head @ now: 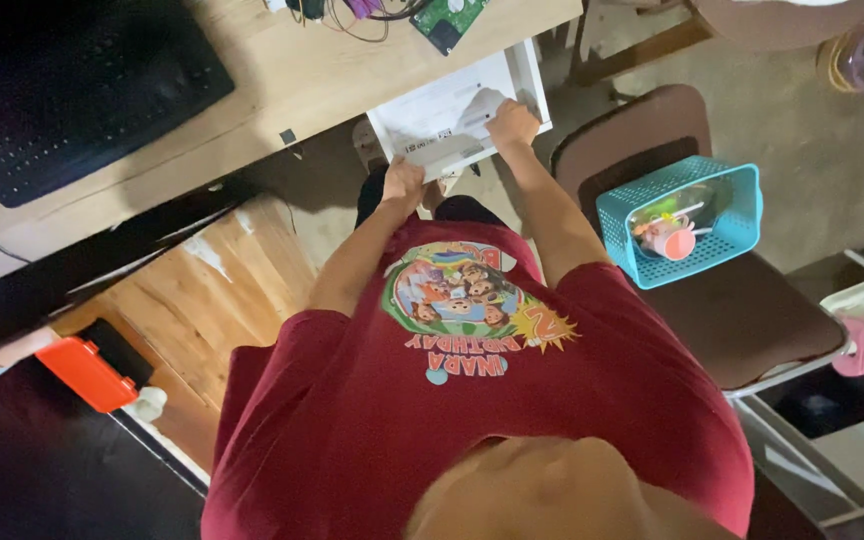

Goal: The person wipes a wooden desk surface with a cloth, then opens a desk drawer and removes various items including a notebook, cables, a hard drive, and small electronics. The person places the items on the desk, briefly inspects them, and returns some to the drawer.

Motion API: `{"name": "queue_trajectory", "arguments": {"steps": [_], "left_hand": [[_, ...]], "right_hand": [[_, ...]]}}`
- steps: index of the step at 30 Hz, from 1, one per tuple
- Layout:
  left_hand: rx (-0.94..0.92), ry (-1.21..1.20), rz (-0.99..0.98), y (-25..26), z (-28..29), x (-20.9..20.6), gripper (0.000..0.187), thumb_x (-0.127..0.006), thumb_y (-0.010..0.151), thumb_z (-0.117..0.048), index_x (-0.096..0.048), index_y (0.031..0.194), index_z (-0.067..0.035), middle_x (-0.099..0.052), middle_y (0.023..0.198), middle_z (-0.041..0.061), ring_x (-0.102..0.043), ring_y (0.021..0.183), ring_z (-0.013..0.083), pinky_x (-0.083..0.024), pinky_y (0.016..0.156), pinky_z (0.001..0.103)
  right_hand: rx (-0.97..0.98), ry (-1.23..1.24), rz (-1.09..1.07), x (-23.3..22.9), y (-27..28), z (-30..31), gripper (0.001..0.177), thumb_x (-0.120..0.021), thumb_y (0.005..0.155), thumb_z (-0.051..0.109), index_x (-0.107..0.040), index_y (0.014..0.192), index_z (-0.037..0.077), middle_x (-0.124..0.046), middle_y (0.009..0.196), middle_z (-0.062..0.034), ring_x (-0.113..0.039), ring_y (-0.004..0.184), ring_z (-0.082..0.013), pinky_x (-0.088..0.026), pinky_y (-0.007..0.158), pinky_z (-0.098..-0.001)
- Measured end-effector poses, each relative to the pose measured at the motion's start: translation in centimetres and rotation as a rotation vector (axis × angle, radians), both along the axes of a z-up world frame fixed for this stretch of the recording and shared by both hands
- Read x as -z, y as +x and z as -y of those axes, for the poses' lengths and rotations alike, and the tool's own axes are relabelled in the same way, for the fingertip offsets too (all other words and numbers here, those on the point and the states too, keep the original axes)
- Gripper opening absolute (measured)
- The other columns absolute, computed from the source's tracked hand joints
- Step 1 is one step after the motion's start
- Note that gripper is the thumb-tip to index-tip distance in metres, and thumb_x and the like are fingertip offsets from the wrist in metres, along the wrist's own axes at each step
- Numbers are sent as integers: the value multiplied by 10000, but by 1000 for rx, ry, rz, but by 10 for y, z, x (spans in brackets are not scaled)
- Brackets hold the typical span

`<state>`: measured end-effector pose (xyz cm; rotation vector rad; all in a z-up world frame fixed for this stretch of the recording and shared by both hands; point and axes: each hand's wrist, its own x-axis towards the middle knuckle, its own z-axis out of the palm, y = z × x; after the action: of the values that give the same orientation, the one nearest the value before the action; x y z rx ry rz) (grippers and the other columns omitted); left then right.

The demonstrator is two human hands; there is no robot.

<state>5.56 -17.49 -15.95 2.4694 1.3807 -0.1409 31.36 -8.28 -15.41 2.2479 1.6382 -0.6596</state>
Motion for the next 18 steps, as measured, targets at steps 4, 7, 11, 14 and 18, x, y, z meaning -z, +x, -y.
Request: {"name": "queue_trajectory", "arguments": {"steps": [4,7,11,14,18], "left_hand": [[-33,57,84,1,6,0,328,-757,810,-448,-745,743,-127,-723,683,103,-685,659,246,-376,1031,441],[-34,44,125,0,9,2,258,-785,765,-380,-740,722,-129,-712,661,90,-684,634,245,-412,990,431],[-25,140,35,-1,15,-6,164,-692,832,-227,-736,686,-167,-712,626,57,-672,593,204,-401,985,390],[-11,133,65,-2,15,-4,130,-729,812,-234,-742,706,-160,-708,631,64,-671,599,206,-406,985,397],[28,104,11,-3,8,9,142,-760,772,-324,-753,764,-183,-718,668,42,-675,644,193,-398,988,420]], "right_hand": [[-23,-85,-5,-8,1,6,327,-586,914,266,-655,1140,41,-729,1002,-151,-744,939,-425,-595,758,-553],[-48,-94,-11,5,6,10,333,-598,950,284,-603,1182,46,-705,1073,-184,-729,992,-438,-597,804,-561],[-42,-146,-77,3,8,18,338,-597,966,329,-585,1190,76,-683,1112,-146,-717,1034,-430,-592,834,-580],[-24,-121,-111,7,8,23,299,-605,962,330,-607,1170,115,-690,1076,-122,-727,1002,-419,-590,820,-569],[42,10,-158,33,12,24,287,-685,926,340,-646,1164,184,-723,1033,-86,-755,940,-344,-593,781,-469]]}}
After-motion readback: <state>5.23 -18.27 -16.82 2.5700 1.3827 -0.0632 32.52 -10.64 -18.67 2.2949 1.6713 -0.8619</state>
